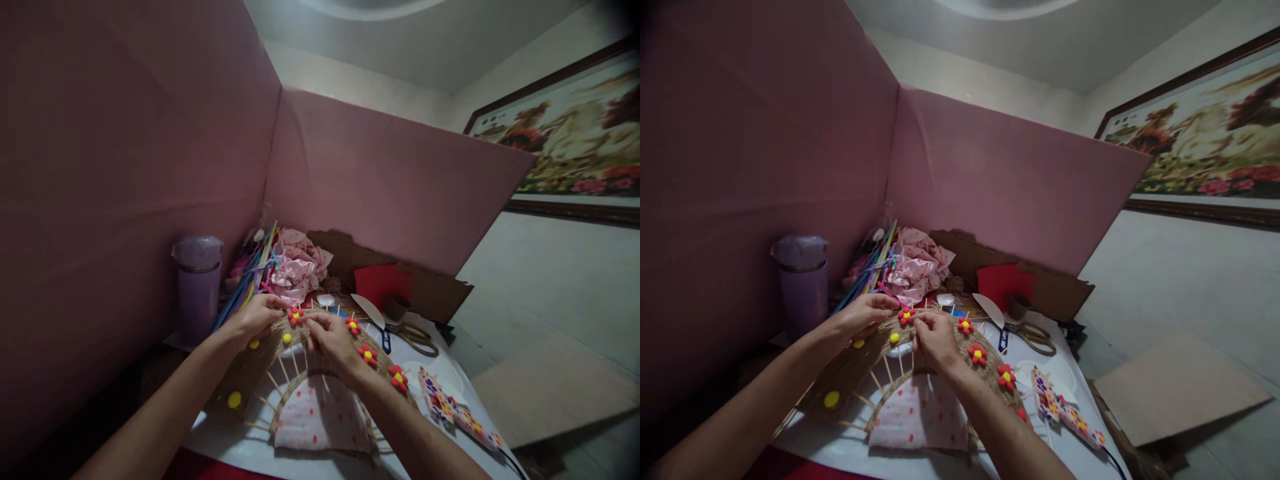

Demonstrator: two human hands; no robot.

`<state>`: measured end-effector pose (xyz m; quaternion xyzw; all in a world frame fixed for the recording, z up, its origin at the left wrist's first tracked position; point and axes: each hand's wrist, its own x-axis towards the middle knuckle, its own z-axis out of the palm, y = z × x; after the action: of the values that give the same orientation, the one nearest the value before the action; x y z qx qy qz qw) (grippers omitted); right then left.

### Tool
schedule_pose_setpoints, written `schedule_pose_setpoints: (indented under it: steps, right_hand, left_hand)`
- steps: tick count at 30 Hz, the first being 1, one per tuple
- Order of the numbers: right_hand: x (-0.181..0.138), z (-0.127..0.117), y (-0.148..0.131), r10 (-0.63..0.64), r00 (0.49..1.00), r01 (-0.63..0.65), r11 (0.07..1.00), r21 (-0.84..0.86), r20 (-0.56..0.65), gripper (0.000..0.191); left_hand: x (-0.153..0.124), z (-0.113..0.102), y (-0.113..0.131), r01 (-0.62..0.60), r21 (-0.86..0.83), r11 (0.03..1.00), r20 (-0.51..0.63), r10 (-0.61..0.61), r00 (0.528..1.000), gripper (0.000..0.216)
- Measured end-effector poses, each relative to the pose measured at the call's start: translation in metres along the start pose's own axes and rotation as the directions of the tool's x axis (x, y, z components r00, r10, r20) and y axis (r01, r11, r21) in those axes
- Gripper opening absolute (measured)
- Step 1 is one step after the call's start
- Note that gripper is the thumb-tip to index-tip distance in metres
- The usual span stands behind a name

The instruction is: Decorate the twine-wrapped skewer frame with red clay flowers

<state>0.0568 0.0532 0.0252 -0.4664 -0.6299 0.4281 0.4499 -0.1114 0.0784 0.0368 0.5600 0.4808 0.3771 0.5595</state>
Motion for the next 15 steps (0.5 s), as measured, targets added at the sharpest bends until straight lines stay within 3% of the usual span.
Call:
schedule_pose_setpoints:
  steps: [6, 15]
  right_hand:
    - [-0.003, 0.002, -0.003, -0.024, 0.996, 0.027, 0.999, -0.037, 0.080, 0.024]
    - [-0.007, -0.009, -0.006, -0.135, 0.989, 0.134, 0.990, -0.033, -0.057, 0.025]
  left_hand:
    - [0.004, -0.001, -0.005, -0.031, -0.029, 0.999, 0.012, 0.032, 0.999, 0.018]
    - [-0.001, 0.001, 0.000, -0.008, 0.023, 1.000, -0.027, 0.009, 1.000, 0.021]
